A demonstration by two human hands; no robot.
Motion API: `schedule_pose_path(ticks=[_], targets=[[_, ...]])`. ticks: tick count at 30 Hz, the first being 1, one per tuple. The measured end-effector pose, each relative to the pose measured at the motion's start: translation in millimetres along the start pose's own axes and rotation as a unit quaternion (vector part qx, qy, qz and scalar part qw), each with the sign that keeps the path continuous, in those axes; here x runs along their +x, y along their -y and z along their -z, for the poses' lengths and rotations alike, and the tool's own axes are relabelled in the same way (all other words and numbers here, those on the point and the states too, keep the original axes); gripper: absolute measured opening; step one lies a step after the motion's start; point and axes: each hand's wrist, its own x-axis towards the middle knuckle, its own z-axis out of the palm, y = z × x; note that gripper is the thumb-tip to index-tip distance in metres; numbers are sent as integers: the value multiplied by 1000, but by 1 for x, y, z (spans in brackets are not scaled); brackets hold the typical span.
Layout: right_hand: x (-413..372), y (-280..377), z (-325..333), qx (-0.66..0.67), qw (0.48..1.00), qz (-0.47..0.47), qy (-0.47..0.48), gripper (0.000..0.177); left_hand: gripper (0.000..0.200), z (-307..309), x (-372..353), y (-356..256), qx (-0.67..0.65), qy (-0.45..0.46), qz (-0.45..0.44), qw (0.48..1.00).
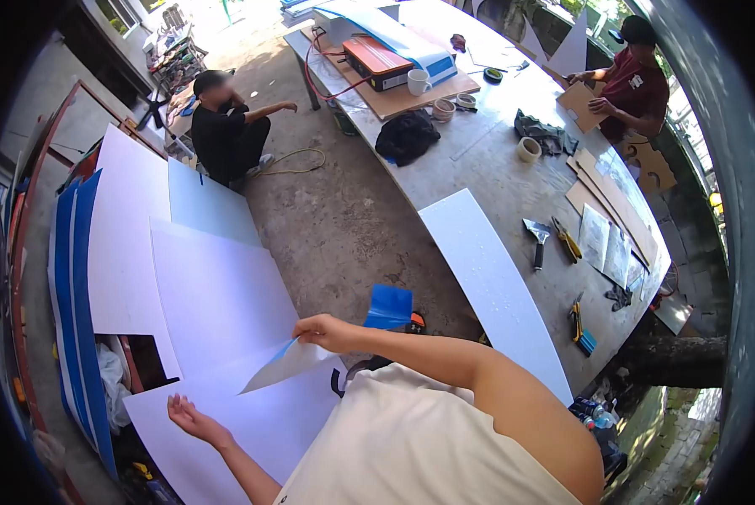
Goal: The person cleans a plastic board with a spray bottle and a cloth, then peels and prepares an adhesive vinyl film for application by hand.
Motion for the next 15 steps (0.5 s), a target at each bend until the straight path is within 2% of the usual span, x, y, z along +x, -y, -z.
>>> schedule_pose_path(ticks=[2, 4, 5, 7, 8, 12, 15], targets=[[1, 10, 7, -94, 994, 27, 57, 17, 35, -62, 0, -34, -88, 139, 58, 985], [-5, 12, 14, -130, 986, 81, 61, 17, 37, -119, 1, -48, -49, 238, -8, 970], [-7, 8, 16, -128, 987, 81, 53, 17, 37, -145, 4, -65, -48, 245, -11, 968], [-12, -2, 27, -201, 975, 95, 21, 15, 42, -203, 4, -105, -19, 332, -46, 942], [-14, -4, 34, -244, 965, 91, 9, 14, 42, -234, 6, -120, -23, 340, -49, 939], [-16, -19, 60, -199, 978, 56, -31, 12, 53, -365, -2, -172, 40, 468, -234, 851], [-9, -23, 81, -162, 985, 25, -49, 8, 63, -487, -28, -172, 61, 504, -372, 777]])
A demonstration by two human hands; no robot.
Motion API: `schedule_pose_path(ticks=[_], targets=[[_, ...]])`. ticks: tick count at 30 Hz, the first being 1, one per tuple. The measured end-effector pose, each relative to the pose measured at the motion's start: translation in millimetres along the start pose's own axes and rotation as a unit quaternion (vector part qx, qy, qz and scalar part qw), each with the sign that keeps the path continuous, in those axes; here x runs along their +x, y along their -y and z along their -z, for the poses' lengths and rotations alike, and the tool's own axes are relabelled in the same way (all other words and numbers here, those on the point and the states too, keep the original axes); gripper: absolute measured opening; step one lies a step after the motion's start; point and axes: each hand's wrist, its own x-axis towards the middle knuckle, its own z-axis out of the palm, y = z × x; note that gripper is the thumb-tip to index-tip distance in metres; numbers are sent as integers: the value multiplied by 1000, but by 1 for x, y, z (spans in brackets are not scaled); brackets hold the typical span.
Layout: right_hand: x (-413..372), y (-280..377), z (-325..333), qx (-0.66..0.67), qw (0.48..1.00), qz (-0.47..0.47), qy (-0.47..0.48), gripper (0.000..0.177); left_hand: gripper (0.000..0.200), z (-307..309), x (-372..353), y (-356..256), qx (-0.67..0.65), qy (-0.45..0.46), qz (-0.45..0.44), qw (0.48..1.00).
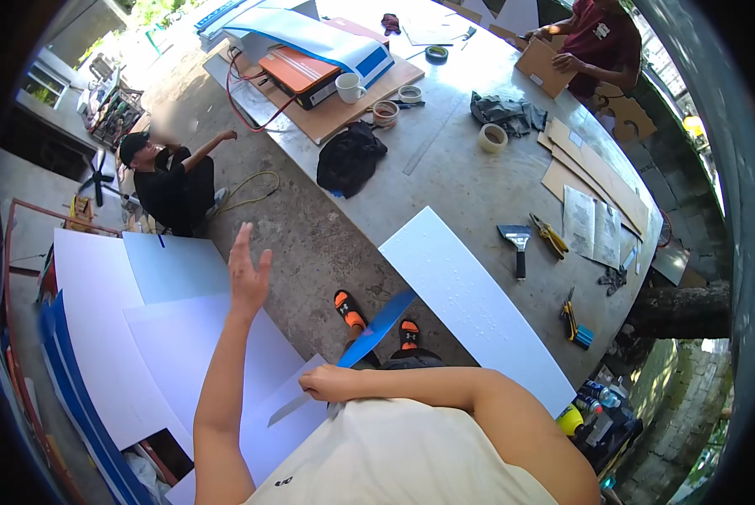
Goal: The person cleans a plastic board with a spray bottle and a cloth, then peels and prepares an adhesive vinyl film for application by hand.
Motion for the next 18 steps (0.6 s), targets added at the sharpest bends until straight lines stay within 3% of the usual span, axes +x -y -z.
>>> schedule_pose_path(ticks=[3, 7, 11, 13, 18], targets=[[18, -21, 19, 23, 999, -29, -29, 7, 71, -96, 92, 10, 48, 41, -93, 994], [50, -36, 59, 80, 988, -113, -63, 13, 75, -224, 188, 25, 59, 81, -139, 985], [83, -48, 81, 147, 952, -200, -182, 12, 79, -311, 250, 32, 101, 117, -207, 966], [98, -46, 97, 174, 930, -240, -219, 13, 78, -333, 257, 41, 131, 187, -187, 955], [119, -60, 102, 192, 904, -287, -251, 15, 61, -329, 262, 40, 52, 137, -206, 968]])
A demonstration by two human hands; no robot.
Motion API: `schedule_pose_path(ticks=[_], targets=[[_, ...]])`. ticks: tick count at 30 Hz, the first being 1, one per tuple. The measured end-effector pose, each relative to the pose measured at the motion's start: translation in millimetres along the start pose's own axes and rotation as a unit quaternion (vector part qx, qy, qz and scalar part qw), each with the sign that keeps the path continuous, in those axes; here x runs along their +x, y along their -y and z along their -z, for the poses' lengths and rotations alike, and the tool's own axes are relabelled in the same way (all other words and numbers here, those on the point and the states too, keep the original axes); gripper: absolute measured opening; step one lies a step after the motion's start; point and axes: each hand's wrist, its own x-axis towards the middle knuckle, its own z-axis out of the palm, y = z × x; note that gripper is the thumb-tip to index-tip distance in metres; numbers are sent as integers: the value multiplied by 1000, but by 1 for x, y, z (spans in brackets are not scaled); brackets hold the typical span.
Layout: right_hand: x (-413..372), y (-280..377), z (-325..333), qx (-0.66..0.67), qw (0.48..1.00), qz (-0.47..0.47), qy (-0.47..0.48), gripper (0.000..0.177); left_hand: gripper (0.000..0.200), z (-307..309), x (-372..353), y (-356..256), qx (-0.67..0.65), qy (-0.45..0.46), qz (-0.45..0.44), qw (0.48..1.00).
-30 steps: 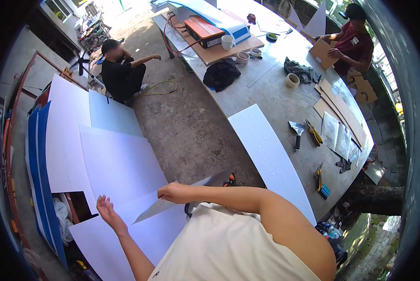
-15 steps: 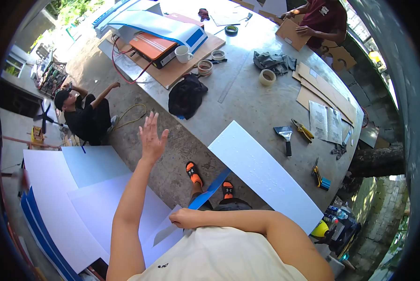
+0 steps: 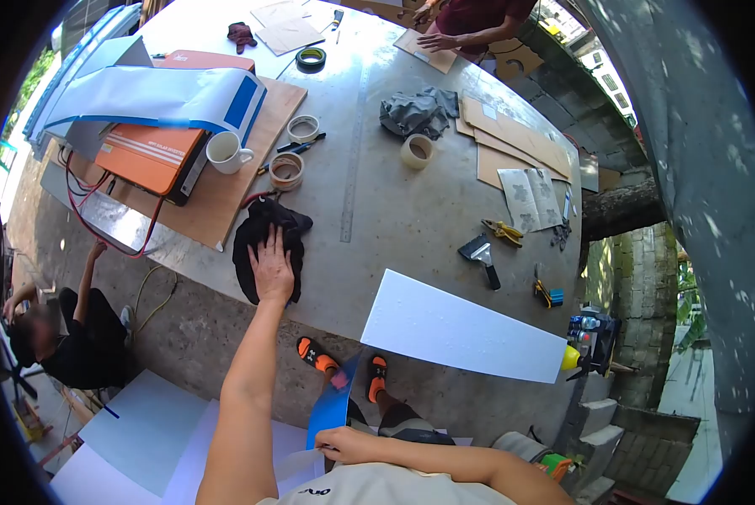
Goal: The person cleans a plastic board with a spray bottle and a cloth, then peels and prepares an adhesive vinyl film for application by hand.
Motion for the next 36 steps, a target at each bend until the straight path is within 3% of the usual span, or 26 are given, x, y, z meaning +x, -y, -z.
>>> schedule_pose_path(ticks=[3, 5, 7, 10, 13, 15, 17, 19, 24, 25, 27, 28, 29, 31, 36], targets=[[9, 19, 5, -24, 1000, -16, -10, 15, 63, -7, 0, 11, -36, 18, -7, 999], [11, 22, 6, -36, 999, -5, -21, 15, 68, -8, 4, 18, -53, -42, -23, 997], [12, 18, 0, -42, 999, 13, -30, 15, 71, 6, 8, 23, -50, 84, 11, 995], [7, 14, -4, -53, 996, 31, -67, 13, 77, 51, 19, 20, -50, 67, -21, 996], [2, 10, -5, -67, 989, 79, -107, 12, 76, 132, 3, 13, -11, 38, -72, 997], [-3, 12, -5, -67, 985, 90, -129, 13, 74, 195, -28, 5, -7, -41, -106, 994], [-4, 1, -10, -92, 972, 161, -147, 14, 68, 258, -79, 3, -28, -24, -59, 998], [-14, 18, -10, -78, 971, 167, -150, 13, 65, 314, -141, -7, -110, -31, 31, 993], [-27, 26, -23, -56, 955, 232, -174, 14, 57, 371, -309, -61, -207, -174, 293, 917], [-31, 31, -28, -67, 948, 249, -188, 15, 57, 367, -338, -69, -198, -176, 300, 916], [-37, 40, -41, -75, 943, 266, -187, 16, 61, 357, -387, -84, -351, -213, 438, 800], [-39, 45, -48, -90, 933, 288, -198, 17, 69, 356, -404, -92, -411, -186, 462, 763], [-41, 48, -56, -106, 921, 311, -209, 18, 69, 358, -415, -99, -408, -196, 472, 756], [-41, 49, -71, -141, 912, 333, -195, 18, 79, 362, -423, -106, -506, -165, 487, 693], [-53, 71, -96, -232, 868, 406, -165, 18, 87, 374, -426, -84, -604, -162, 410, 664]])
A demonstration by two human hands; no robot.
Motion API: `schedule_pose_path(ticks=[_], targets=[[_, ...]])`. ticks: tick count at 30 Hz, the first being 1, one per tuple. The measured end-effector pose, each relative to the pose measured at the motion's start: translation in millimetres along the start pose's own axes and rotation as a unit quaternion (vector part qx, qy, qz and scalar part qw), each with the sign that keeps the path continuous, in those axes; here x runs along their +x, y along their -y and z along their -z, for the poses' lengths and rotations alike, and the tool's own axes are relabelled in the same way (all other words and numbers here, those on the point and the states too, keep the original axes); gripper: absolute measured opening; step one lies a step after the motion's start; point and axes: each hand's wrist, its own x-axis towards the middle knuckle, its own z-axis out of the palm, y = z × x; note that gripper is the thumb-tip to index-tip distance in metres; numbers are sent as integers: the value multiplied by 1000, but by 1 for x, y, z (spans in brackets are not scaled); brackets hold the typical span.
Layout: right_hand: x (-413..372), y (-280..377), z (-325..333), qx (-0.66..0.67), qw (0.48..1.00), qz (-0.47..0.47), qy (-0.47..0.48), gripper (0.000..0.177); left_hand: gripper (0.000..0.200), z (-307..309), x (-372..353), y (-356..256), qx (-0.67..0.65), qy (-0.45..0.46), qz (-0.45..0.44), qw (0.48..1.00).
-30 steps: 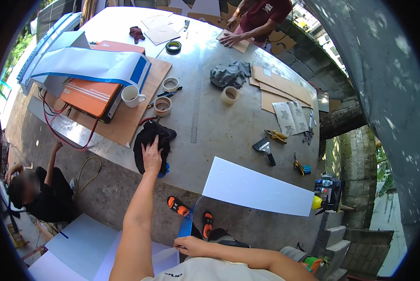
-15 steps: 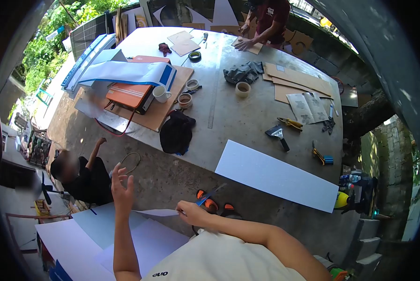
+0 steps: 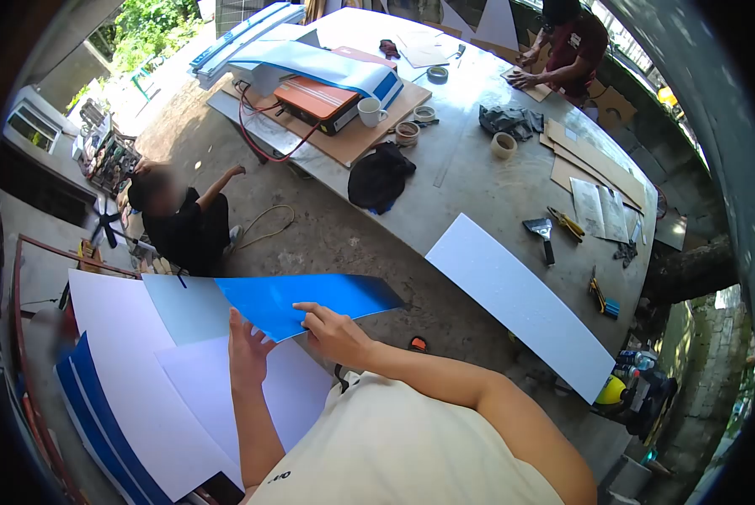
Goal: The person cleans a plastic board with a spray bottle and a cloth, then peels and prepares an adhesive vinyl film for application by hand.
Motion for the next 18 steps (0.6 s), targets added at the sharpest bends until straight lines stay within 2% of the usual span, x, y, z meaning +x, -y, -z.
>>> schedule_pose_path(ticks=[3, 5, 6, 7, 8, 11, 18], targets=[[9, 10, -17, -52, 997, 49, 27, 18, 79, 18, 13, -7, -61, 27, -1, 998], [16, 15, -33, -66, 995, 66, 45, 18, 64, 29, 20, -16, -62, 41, 0, 997], [22, 18, -42, -79, 993, 83, 43, 17, 64, 40, 28, -16, -61, 28, 6, 998], [26, 21, -51, -87, 990, 98, 43, 17, 55, 54, 37, -13, -76, 32, 15, 996], [30, 26, -59, -88, 990, 91, 58, 17, 46, 70, 42, -12, -91, 32, 26, 995], [40, 32, -81, -93, 989, 89, 74, 16, 37, 93, 49, -23, -129, -2, 71, 989], [64, 49, -109, -82, 985, 117, 91, 21, 36, 125, 55, -37, -112, -43, 62, 991]])
